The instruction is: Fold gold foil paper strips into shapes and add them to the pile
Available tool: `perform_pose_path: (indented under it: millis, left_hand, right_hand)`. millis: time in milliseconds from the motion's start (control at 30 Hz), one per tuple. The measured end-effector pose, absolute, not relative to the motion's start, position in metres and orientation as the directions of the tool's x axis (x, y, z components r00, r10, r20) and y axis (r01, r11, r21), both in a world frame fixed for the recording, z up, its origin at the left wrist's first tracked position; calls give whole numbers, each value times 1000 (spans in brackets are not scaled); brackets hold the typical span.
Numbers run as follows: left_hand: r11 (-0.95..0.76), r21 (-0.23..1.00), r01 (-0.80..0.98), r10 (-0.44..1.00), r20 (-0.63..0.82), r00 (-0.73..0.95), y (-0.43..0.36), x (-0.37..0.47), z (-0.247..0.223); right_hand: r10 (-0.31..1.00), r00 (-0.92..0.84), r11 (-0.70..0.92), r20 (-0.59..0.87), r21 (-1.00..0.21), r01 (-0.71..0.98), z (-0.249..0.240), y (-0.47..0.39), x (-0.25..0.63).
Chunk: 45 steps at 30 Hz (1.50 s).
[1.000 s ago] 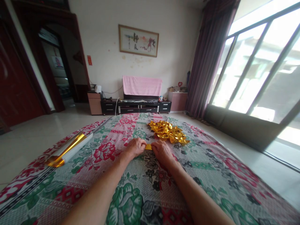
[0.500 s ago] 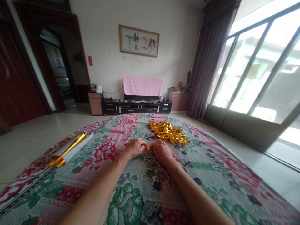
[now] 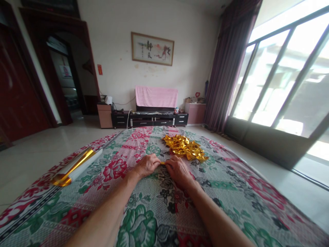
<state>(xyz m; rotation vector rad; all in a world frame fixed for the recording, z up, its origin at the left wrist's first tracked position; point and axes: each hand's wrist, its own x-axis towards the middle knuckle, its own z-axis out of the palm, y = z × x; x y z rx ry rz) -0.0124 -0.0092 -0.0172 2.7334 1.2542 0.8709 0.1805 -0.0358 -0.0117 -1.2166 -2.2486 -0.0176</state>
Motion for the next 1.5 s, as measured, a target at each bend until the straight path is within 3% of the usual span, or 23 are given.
perform_pose_path:
  millis: [267,667,833,1033,1167,1333,1500]
  left_hand:
    - [-655,274,705,730,470,496,-16,-7,-9]
    - [-623,459,634,773,489,406,-21,3,-4]
    - [-620,475,625,774,499,389,-22,3,-3]
    - [-603,500,621,793,460,399,-22,2,-1]
    - [-514,656,552,857,368,360,-20,1,-1]
    - [-218,897,385,966,142,216,-20,2,1]
    - [-61,974,218,968,5,249,-25,-2,8]
  right_hand:
    - [758,-407,599,510,-297,743,-10,-35,183]
    - [761,-401,621,509,-396,676,-9,-37,180]
    - [795,-340,582,502,-474,660,-10,-37,180]
    - [780,-385,619,494,-513,594,-8,-38,181]
    - [803,-343,593,487,-595,543,-9,-35,182]
    - [852,-239,518,467,-678,521,-6,-34,180]
    - [891,-243,452,384,-797,400,-6,-32,180]
